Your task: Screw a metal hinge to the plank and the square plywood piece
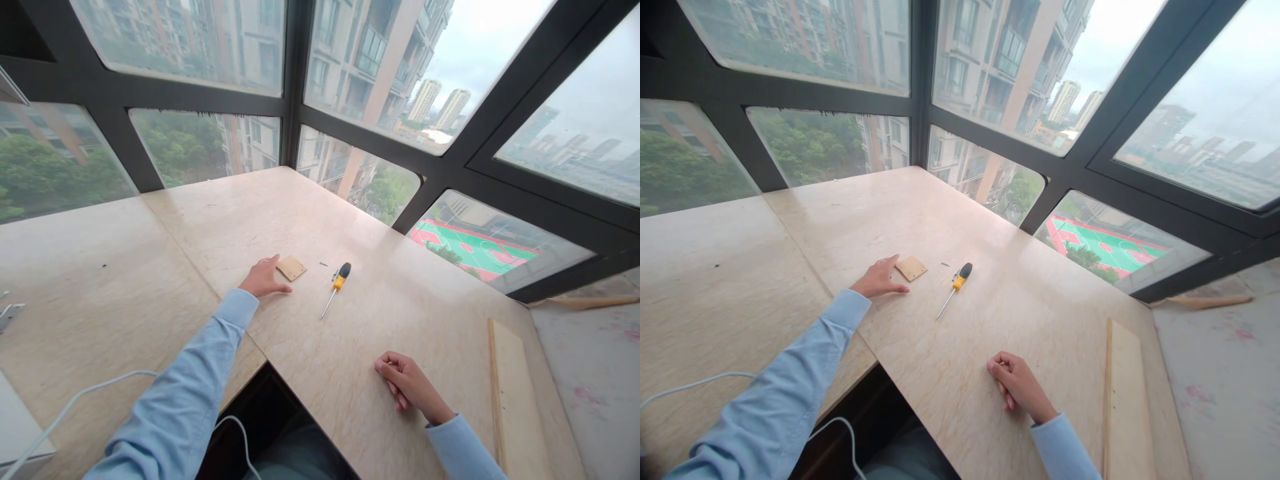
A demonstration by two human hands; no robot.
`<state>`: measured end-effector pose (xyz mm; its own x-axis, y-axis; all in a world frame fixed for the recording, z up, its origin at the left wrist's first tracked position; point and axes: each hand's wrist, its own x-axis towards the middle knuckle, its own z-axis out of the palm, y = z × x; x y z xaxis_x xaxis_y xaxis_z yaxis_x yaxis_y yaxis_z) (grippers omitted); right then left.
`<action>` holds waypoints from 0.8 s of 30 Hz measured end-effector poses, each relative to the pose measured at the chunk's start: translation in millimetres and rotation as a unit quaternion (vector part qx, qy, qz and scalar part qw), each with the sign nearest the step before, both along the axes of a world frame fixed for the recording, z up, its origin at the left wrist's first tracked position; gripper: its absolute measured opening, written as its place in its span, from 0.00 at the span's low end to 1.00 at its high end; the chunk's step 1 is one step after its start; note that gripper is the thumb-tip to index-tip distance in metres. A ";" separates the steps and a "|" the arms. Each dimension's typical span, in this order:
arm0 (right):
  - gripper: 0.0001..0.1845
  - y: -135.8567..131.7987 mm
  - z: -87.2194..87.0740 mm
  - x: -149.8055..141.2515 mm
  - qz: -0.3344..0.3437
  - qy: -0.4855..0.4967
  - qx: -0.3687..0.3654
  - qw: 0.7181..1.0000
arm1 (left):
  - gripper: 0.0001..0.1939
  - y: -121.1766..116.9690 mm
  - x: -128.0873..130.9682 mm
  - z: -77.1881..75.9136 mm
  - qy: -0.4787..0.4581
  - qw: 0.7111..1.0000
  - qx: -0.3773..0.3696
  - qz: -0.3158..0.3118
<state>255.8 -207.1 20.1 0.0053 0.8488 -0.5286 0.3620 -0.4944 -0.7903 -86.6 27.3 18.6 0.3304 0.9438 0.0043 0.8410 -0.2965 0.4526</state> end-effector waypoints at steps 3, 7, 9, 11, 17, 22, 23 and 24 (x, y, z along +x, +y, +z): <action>0.23 -1.2 -0.5 -1.6 -0.019 0.009 0.012 1.000 | 0.52 -5.4 -17.4 6.1 0.016 1.000 -0.020 -0.010; 0.23 -1.8 0.4 -4.3 -0.028 0.010 0.017 0.999 | 0.39 -10.2 -28.3 11.3 -0.018 0.999 -0.032 -0.030; 0.23 -2.7 1.1 -5.1 -0.036 0.011 0.022 0.999 | 0.33 -10.8 -28.6 11.7 -0.041 0.998 -0.037 -0.024; 0.23 -4.1 1.3 -5.6 -0.047 0.011 0.032 0.998 | 0.30 -11.0 -27.2 11.0 -0.053 0.998 -0.040 -0.017; 0.23 -9.1 0.3 -7.3 -0.080 0.001 0.074 0.994 | 0.26 -13.4 -22.5 9.3 -0.037 0.998 -0.045 -0.002; 0.22 -11.8 0.4 -9.5 -0.115 -0.002 0.096 0.989 | 0.27 -21.5 -20.2 9.1 -0.027 0.998 -0.064 0.007; 0.22 -12.3 0.4 -9.8 -0.121 -0.003 0.101 0.987 | 0.28 -24.2 -19.8 8.9 -0.034 0.997 -0.071 0.008; 0.22 -12.8 0.2 -10.0 -0.126 -0.004 0.106 0.986 | 0.28 -27.3 -19.3 8.6 -0.045 0.996 -0.076 0.007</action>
<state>245.8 -219.9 20.3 0.2342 0.9114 -0.3382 0.2556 -0.3934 -0.8831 -106.0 0.0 27.1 0.3213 0.9405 -0.1108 0.7990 -0.2065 0.5648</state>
